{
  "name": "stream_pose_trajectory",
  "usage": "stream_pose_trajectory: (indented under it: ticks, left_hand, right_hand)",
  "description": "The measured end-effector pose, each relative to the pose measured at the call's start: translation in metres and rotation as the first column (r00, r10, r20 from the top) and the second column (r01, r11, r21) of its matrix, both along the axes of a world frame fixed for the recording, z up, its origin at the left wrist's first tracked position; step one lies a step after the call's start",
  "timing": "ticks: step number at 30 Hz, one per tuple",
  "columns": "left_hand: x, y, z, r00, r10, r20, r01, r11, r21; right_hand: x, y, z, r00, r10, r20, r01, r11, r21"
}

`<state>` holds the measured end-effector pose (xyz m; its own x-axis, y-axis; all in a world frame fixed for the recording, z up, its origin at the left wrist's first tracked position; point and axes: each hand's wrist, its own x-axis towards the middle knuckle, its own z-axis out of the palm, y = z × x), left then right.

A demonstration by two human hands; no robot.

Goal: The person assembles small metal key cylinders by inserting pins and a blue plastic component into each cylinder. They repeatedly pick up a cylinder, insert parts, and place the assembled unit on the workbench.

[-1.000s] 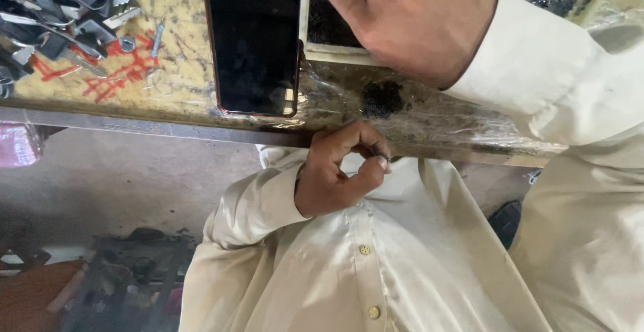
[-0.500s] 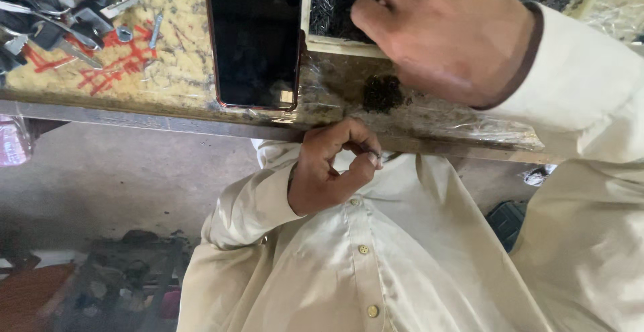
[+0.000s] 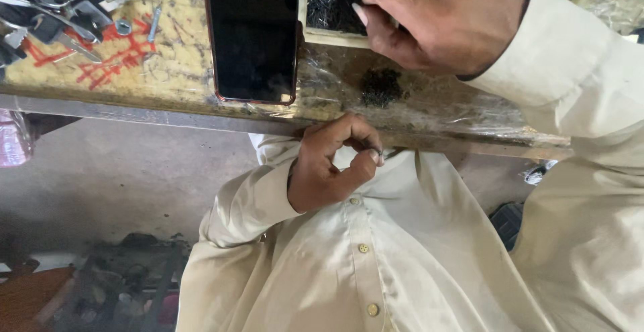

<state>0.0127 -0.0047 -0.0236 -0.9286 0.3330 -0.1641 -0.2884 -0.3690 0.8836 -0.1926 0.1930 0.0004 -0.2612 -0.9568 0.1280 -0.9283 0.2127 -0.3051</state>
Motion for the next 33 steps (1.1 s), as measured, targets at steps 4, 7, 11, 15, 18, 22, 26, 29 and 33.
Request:
stream_pose_trajectory:
  ticks: [4,7,11,15,18,22,26,29,33]
  left_hand:
    - [0.002,0.003,0.0,1.0,0.016,0.023,-0.016,1.0,-0.011]
    - [0.002,0.001,0.0,1.0,-0.002,0.009,0.001,0.999,0.034]
    - [0.004,-0.003,0.001,0.993,0.091,-0.07,-0.087,0.995,0.058]
    - [0.004,0.011,0.005,0.979,0.167,0.12,-0.195,0.941,0.277]
    - [0.005,0.022,0.008,0.985,0.153,0.083,-0.171,0.938,0.3]
    - [0.008,0.028,0.012,0.97,0.14,0.2,-0.173,0.972,0.157]
    - [0.007,0.026,0.013,0.986,0.072,0.15,-0.095,0.983,0.156]
    - [0.005,0.026,0.013,0.991,0.048,0.123,-0.063,0.991,0.119]
    - [0.007,0.034,0.015,0.994,0.066,0.085,-0.074,0.993,0.093]
  right_hand:
    - [0.001,-0.012,-0.001,0.993,-0.044,0.112,0.048,0.998,-0.035]
    - [0.001,-0.034,0.026,0.999,-0.03,0.034,0.032,0.997,-0.07]
    - [0.029,-0.033,0.082,0.934,-0.177,0.311,0.215,0.972,-0.091]
    - [0.106,-0.007,0.071,0.824,-0.307,0.476,0.444,0.872,-0.205]
    - [0.162,0.006,0.037,0.574,-0.468,0.672,0.734,0.658,-0.169]
    - [0.188,0.008,0.008,0.815,-0.453,0.362,0.573,0.724,-0.385]
    - [0.182,0.011,0.008,0.858,-0.471,0.204,0.508,0.728,-0.461]
    - [0.181,0.015,0.005,0.865,-0.466,0.184,0.492,0.72,-0.489]
    - [0.188,0.019,-0.003,0.857,-0.478,0.193,0.505,0.703,-0.5]
